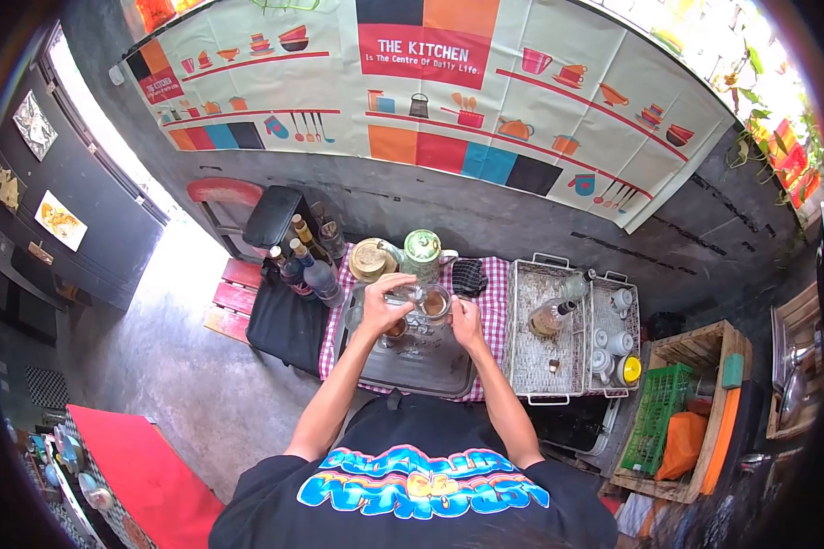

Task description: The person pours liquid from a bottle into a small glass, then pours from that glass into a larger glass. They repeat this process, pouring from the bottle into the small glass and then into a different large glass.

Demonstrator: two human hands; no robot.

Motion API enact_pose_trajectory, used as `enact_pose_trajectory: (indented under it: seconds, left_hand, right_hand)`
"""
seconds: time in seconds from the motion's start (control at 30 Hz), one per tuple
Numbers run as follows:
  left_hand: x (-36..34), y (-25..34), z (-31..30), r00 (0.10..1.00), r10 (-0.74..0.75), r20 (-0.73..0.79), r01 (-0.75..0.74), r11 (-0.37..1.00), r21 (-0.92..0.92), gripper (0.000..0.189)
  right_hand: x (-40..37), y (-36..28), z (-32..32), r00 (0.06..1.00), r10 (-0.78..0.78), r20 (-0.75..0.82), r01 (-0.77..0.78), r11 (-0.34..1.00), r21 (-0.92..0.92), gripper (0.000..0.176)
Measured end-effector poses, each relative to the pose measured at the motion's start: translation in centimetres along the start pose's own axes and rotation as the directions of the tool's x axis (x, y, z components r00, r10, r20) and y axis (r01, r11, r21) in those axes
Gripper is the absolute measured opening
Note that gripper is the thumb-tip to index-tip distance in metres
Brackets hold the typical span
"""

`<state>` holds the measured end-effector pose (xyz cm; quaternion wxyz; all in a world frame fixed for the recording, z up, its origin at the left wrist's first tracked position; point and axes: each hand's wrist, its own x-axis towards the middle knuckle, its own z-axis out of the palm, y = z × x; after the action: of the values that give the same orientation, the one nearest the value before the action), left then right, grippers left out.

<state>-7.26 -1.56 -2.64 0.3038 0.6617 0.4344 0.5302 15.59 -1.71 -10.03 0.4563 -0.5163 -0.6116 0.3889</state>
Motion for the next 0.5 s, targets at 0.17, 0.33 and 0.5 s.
enact_pose_trajectory:
  seconds: [0.17,0.33,0.5]
  left_hand:
    - [0.2,0.2,0.2,1.000,0.015,0.023,-0.014,1.000,-0.017,0.047]
    - [0.4,0.4,0.5,0.999,0.026,0.038,-0.026,1.000,-0.017,0.046]
    - [0.4,0.6,0.8,0.998,0.032,0.046,-0.031,0.999,-0.006,0.046]
  right_hand:
    - [-0.1,1.3,-0.2,1.000,0.024,-0.011,-0.024,1.000,-0.008,0.051]
    - [-0.2,1.3,-0.3,1.000,0.022,-0.020,-0.021,1.000,0.009,0.052]
    - [-0.4,1.4,-0.5,0.999,0.023,-0.032,-0.024,0.999,-0.032,0.052]
